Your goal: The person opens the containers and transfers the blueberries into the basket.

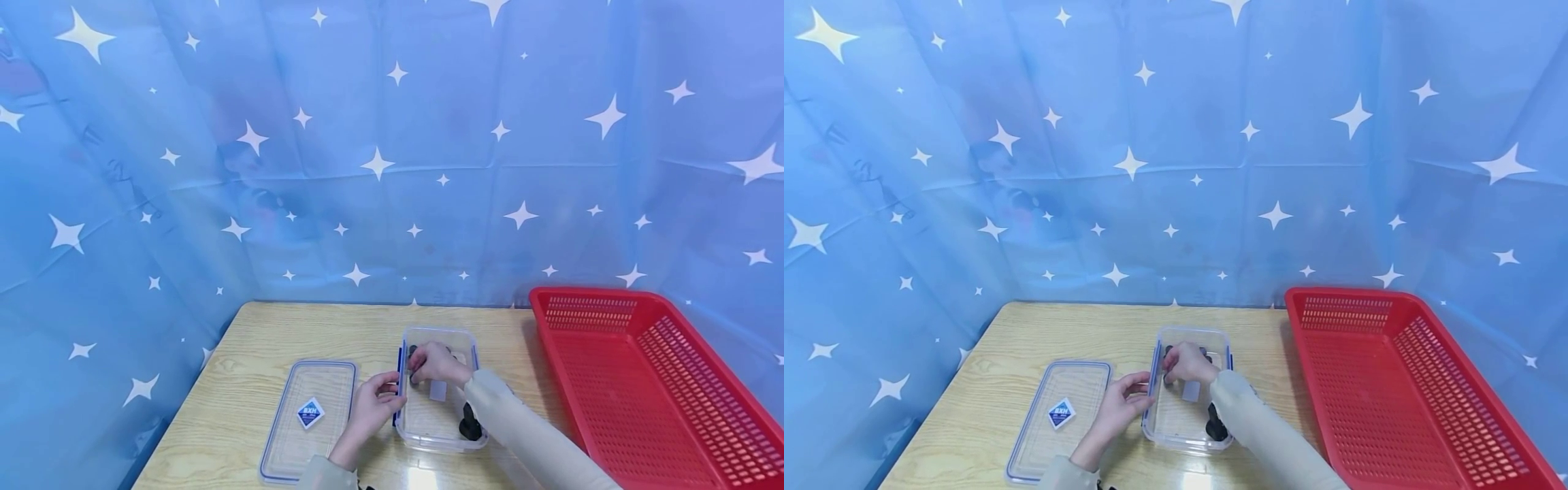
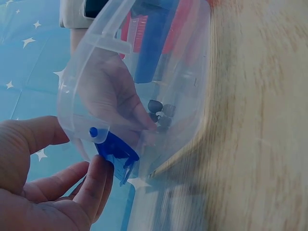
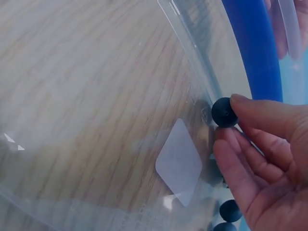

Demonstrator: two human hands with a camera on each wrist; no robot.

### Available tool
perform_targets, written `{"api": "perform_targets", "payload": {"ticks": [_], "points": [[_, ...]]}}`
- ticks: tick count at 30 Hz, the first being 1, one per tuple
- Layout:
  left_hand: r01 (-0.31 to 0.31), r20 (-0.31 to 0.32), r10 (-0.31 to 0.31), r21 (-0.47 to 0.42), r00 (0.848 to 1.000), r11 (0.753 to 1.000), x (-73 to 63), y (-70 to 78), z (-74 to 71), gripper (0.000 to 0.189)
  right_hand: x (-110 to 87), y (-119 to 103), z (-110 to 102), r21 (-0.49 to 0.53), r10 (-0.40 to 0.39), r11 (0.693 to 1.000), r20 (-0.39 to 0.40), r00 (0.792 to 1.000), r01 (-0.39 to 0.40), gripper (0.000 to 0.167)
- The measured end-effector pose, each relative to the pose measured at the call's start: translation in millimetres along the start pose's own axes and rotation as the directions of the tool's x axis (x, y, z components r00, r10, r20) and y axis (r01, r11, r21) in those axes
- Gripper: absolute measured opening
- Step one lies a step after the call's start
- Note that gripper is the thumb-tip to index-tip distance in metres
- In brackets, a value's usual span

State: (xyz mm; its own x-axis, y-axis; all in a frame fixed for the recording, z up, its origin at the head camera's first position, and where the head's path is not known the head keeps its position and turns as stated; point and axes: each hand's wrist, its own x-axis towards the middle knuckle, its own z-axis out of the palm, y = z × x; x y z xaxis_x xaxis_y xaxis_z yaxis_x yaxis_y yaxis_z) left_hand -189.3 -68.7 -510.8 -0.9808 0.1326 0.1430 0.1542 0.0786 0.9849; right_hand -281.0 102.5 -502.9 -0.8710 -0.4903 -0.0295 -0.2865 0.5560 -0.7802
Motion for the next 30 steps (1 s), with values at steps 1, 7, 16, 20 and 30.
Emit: {"api": "perform_targets", "payload": {"ticks": [1,7,16,20,30], "points": [[0.001,-0.001,-0.001,-0.008,1.000,1.000,-0.3,0.8,0.1,0.043,0.1,0.5,0.1,-0.005,-0.001,1.000,0.005,1.000,0.001,0.018],[0.011,-0.003,-0.011,-0.003,1.000,1.000,0.1,1.3,0.6,0.044,-0.3,2.1,-0.5,-0.009,-0.027,1.000,0.029,0.999,0.028,0.014],[0.025,-0.007,-0.025,0.009,1.000,1.000,-3.6,14.3,1.2,0.042,-3.3,-2.9,-12.8,0.095,0.033,0.995,0.024,0.999,-0.035,0.013],[0.020,-0.006,-0.020,0.023,1.000,1.000,-8.5,32.9,1.7,0.040,-4.4,-8.6,-23.9,0.109,0.055,0.993,-0.012,0.998,-0.054,0.013],[0.015,-0.013,-0.016,-0.017,1.000,1.000,-5.6,21.7,2.3,0.040,-11.0,-21.3,-53.9,0.126,0.105,0.987,-0.021,0.994,-0.102,0.019]]}}
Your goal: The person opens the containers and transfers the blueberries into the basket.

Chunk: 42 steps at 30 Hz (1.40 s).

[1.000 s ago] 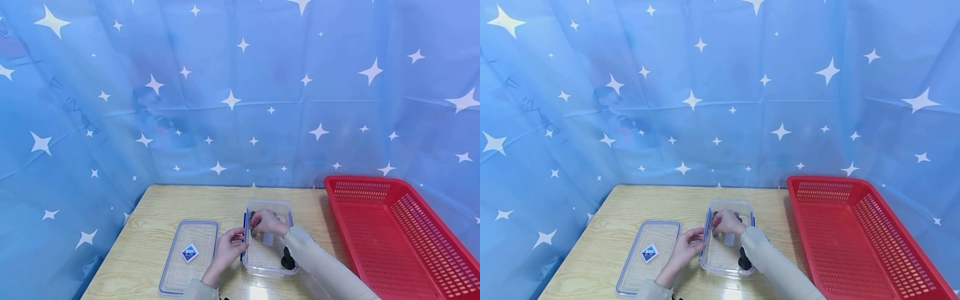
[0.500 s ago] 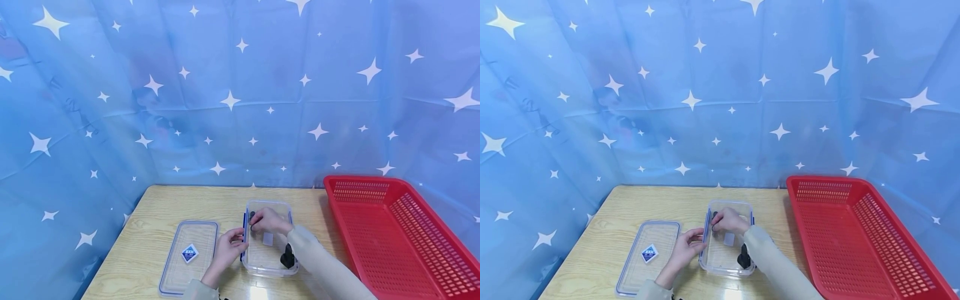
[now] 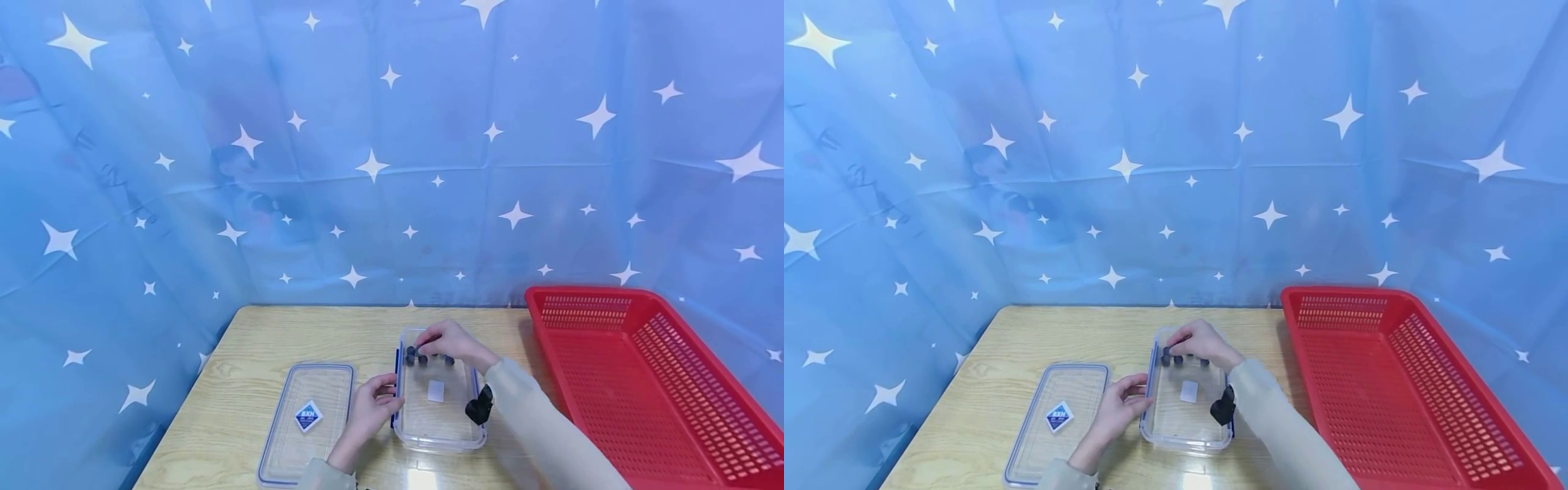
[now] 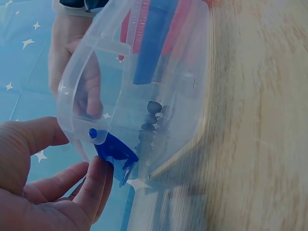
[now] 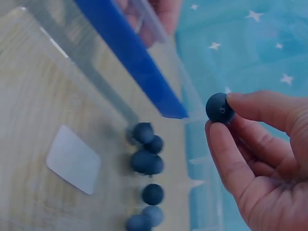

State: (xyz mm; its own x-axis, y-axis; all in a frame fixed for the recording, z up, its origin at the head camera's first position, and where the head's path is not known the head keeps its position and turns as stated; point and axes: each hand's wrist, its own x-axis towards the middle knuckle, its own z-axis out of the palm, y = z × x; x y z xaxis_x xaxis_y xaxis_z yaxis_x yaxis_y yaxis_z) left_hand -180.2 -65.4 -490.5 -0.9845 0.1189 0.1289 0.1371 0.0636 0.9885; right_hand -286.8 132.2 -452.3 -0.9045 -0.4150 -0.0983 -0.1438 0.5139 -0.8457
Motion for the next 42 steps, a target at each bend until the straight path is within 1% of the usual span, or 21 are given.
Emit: {"api": "perform_targets", "payload": {"ticks": [1,4,6,8,11,13,18,21,25,29,33,36,42], "points": [[0.002,-0.002,-0.002,0.001,1.000,1.000,0.0,-0.2,0.1,0.040,-1.0,-1.4,-2.9,-0.004,-0.003,1.000,-0.005,1.000,0.003,0.020],[-0.003,-0.006,0.003,0.002,1.000,1.000,3.2,-13.8,0.0,0.041,-5.2,-4.9,-12.7,0.037,-0.011,0.999,-0.009,1.000,0.011,0.022],[0.005,-0.005,-0.005,0.007,1.000,1.000,3.9,-14.9,0.2,0.042,-8.9,-7.2,-19.5,0.063,-0.016,0.998,-0.017,1.000,0.017,0.024],[-0.002,-0.002,0.002,0.005,1.000,1.000,5.5,-23.6,-0.2,0.042,-12.7,-8.7,-27.1,0.078,-0.027,0.997,-0.026,0.999,0.029,0.025],[-0.013,0.001,0.013,0.005,1.000,1.000,4.4,-21.7,-0.5,0.042,-18.9,-11.2,-39.0,0.072,-0.039,0.996,-0.046,0.998,0.043,0.026],[-0.008,-0.003,0.008,0.004,1.000,1.000,4.3,-20.9,-0.2,0.041,-22.9,-12.2,-47.8,0.078,-0.045,0.996,-0.061,0.997,0.049,0.027],[0.001,-0.008,-0.001,0.008,1.000,1.000,4.4,-20.6,0.7,0.041,-34.7,-13.4,-70.3,0.102,-0.016,0.994,-0.099,0.995,0.026,0.029],[-0.001,-0.007,0.002,0.014,1.000,1.000,4.3,-20.8,0.9,0.042,-43.1,-11.4,-84.0,0.078,0.006,0.997,-0.138,0.990,0.005,0.029],[-0.005,-0.008,0.006,0.018,1.000,1.000,4.2,-20.7,1.0,0.042,-56.2,-6.2,-103.0,0.034,0.020,0.999,-0.198,0.980,-0.014,0.029],[0.004,-0.006,-0.003,0.012,1.000,1.000,4.0,-20.4,0.9,0.043,-71.0,1.4,-122.9,0.000,0.038,0.999,-0.236,0.971,-0.039,0.035],[0.017,-0.006,-0.017,0.001,1.000,1.000,3.6,-20.7,0.8,0.043,-86.3,10.5,-141.2,-0.008,0.060,0.998,-0.273,0.960,-0.064,0.042],[0.017,-0.007,-0.017,0.000,1.000,1.000,3.4,-21.6,0.7,0.043,-96.8,18.8,-153.6,-0.017,0.057,0.998,-0.301,0.952,-0.065,0.045],[0.011,-0.007,-0.011,-0.002,1.000,1.000,3.2,-22.0,0.6,0.043,-114.3,38.1,-174.8,-0.017,0.102,0.993,-0.337,0.936,-0.115,0.053]]}}
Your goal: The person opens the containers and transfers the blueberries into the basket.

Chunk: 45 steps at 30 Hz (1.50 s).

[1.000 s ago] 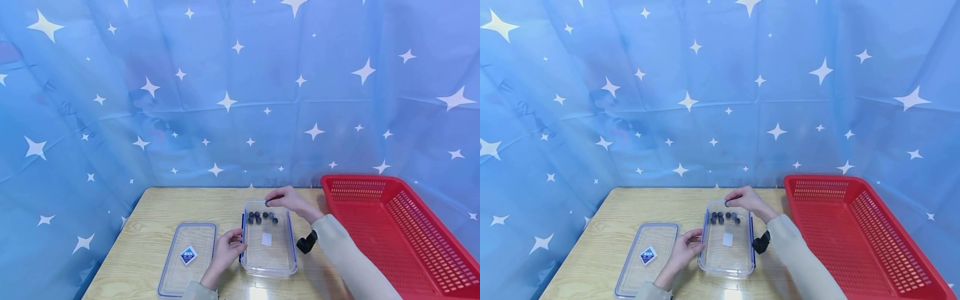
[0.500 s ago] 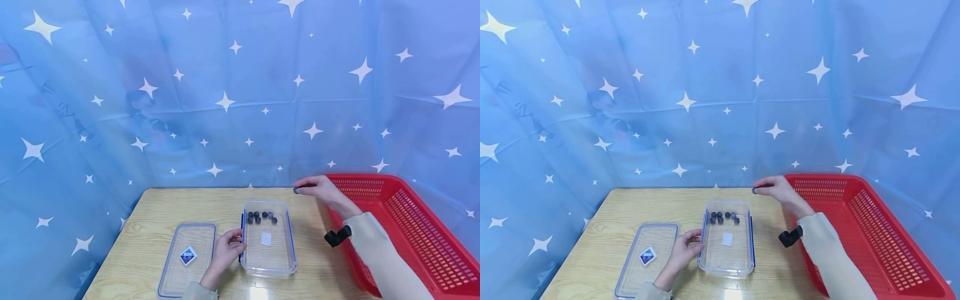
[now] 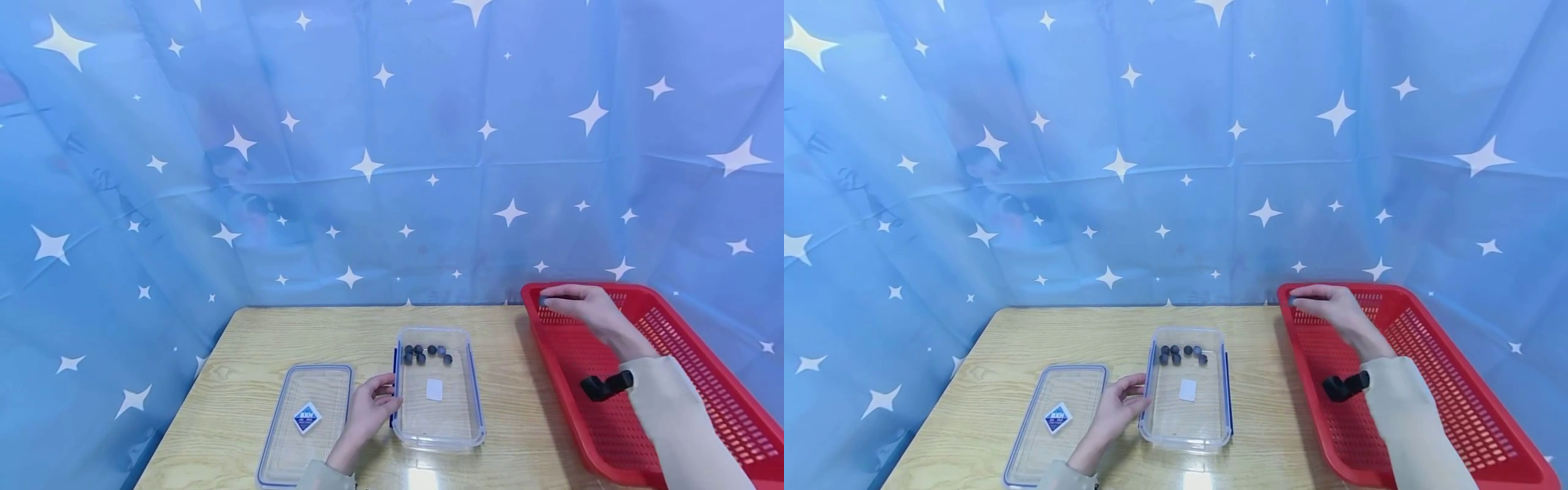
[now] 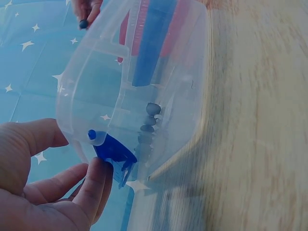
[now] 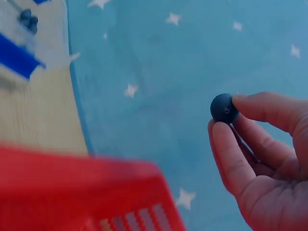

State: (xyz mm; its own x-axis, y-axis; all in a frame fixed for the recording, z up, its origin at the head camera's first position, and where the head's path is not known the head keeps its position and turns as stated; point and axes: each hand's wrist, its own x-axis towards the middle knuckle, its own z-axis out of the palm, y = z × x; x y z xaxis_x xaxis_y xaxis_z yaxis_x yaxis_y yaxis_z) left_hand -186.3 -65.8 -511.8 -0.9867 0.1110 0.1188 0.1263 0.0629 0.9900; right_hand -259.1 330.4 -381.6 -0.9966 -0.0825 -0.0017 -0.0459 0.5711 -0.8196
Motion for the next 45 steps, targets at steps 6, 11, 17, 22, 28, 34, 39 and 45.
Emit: {"api": "perform_targets", "payload": {"ticks": [6,11,17,22,28,34,39,45], "points": [[-0.005,0.001,0.005,0.016,1.000,1.000,0.2,0.1,0.9,0.042,-3.0,27.3,-14.7,0.115,0.031,0.993,0.000,1.000,-0.031,0.055],[0.002,0.000,-0.002,0.003,1.000,1.000,-0.1,1.1,0.8,0.042,-2.5,48.0,-18.6,0.265,0.021,0.964,0.014,1.000,-0.024,0.038],[0.012,0.003,-0.012,-0.011,1.000,1.000,-0.8,1.8,0.4,0.043,-1.9,65.3,-18.8,0.315,0.020,0.949,-0.006,1.000,-0.017,0.033],[0.019,-0.001,-0.019,-0.003,1.000,1.000,0.8,-1.3,0.8,0.042,-2.1,70.2,-18.1,0.309,0.048,0.950,-0.030,0.998,-0.037,0.039],[0.010,-0.004,-0.010,-0.002,1.000,1.000,0.7,-1.1,0.7,0.041,-1.3,64.5,-16.3,0.367,0.034,0.930,-0.046,0.998,-0.014,0.033],[0.015,0.001,-0.015,0.013,1.000,1.000,-2.4,11.5,0.9,0.039,5.4,56.3,-8.8,0.411,-0.031,0.911,-0.031,0.999,0.041,0.031],[0.010,0.006,-0.010,0.021,1.000,1.000,-6.1,27.2,1.9,0.039,9.2,37.0,1.4,0.353,-0.024,0.935,-0.029,0.999,0.032,0.043],[0.018,0.003,-0.018,0.018,1.000,1.000,-0.7,6.2,0.9,0.040,12.5,7.8,17.4,0.291,0.007,0.957,-0.037,0.999,0.004,0.046]]}}
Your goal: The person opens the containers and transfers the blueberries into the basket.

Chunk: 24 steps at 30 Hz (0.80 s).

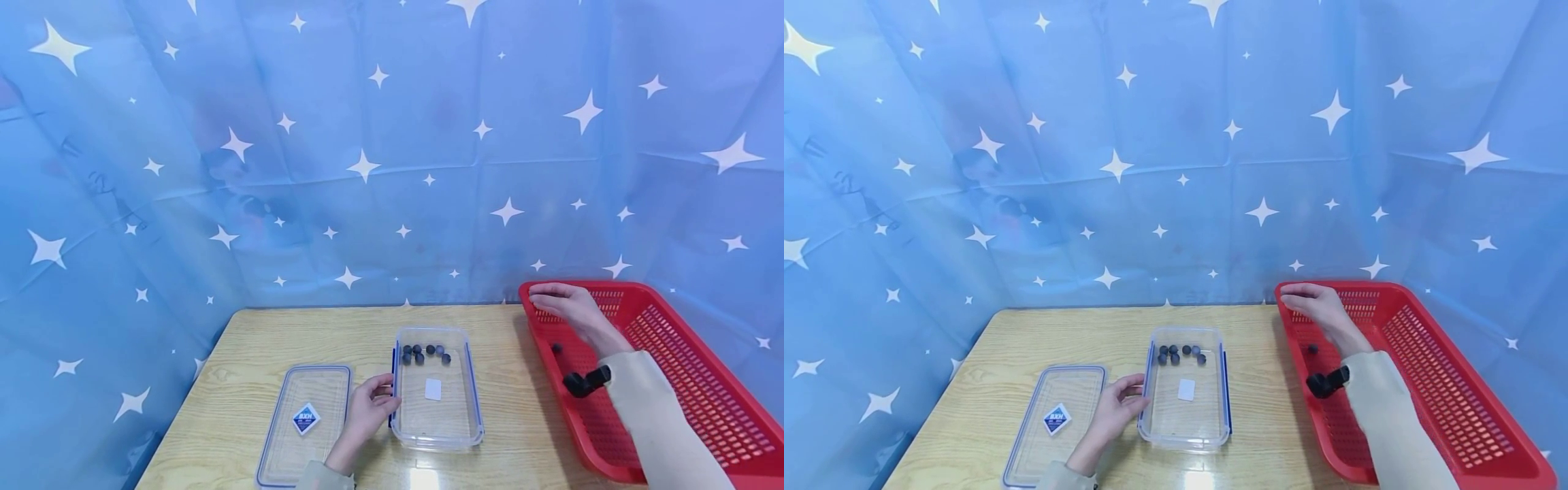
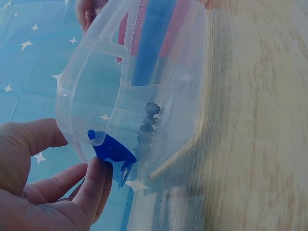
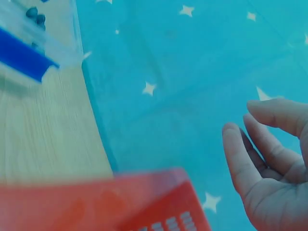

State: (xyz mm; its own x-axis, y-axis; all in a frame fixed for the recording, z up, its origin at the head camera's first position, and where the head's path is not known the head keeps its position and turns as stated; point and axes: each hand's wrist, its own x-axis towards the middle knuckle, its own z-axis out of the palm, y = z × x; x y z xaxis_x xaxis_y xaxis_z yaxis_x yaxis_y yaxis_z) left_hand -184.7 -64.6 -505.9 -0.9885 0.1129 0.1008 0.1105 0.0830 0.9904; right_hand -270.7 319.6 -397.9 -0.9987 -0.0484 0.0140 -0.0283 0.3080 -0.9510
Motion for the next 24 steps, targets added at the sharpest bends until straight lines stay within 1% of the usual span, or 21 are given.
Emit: {"api": "perform_targets", "payload": {"ticks": [4,9,12,18,21,24], "points": [[-0.012,0.001,0.012,-0.012,1.000,1.000,2.2,-9.1,0.2,0.041,4.5,-8.2,14.4,-0.064,0.002,0.998,0.008,1.000,-0.001,0.049],[-0.007,0.002,0.007,-0.009,1.000,1.000,2.4,-8.7,0.4,0.040,7.5,-19.6,33.7,-0.079,-0.005,0.997,0.034,0.999,0.008,0.050],[-0.007,0.003,0.007,-0.009,1.000,1.000,0.2,-2.1,0.7,0.040,8.6,-26.1,45.7,-0.060,-0.011,0.998,0.055,0.998,0.014,0.049],[-0.031,0.013,0.031,-0.026,0.999,0.999,-8.5,24.0,0.1,0.039,13.1,-31.6,68.9,-0.004,-0.015,1.000,0.101,0.995,0.016,0.046],[-0.030,0.014,0.030,-0.030,0.999,0.999,-10.4,29.2,-0.3,0.039,15.2,-32.4,81.0,0.046,-0.021,0.999,0.142,0.990,0.014,0.047],[-0.029,0.015,0.029,-0.026,0.999,0.999,-10.9,30.8,-0.5,0.039,16.3,-32.5,94.2,0.100,-0.031,0.995,0.184,0.982,0.013,0.045]]}}
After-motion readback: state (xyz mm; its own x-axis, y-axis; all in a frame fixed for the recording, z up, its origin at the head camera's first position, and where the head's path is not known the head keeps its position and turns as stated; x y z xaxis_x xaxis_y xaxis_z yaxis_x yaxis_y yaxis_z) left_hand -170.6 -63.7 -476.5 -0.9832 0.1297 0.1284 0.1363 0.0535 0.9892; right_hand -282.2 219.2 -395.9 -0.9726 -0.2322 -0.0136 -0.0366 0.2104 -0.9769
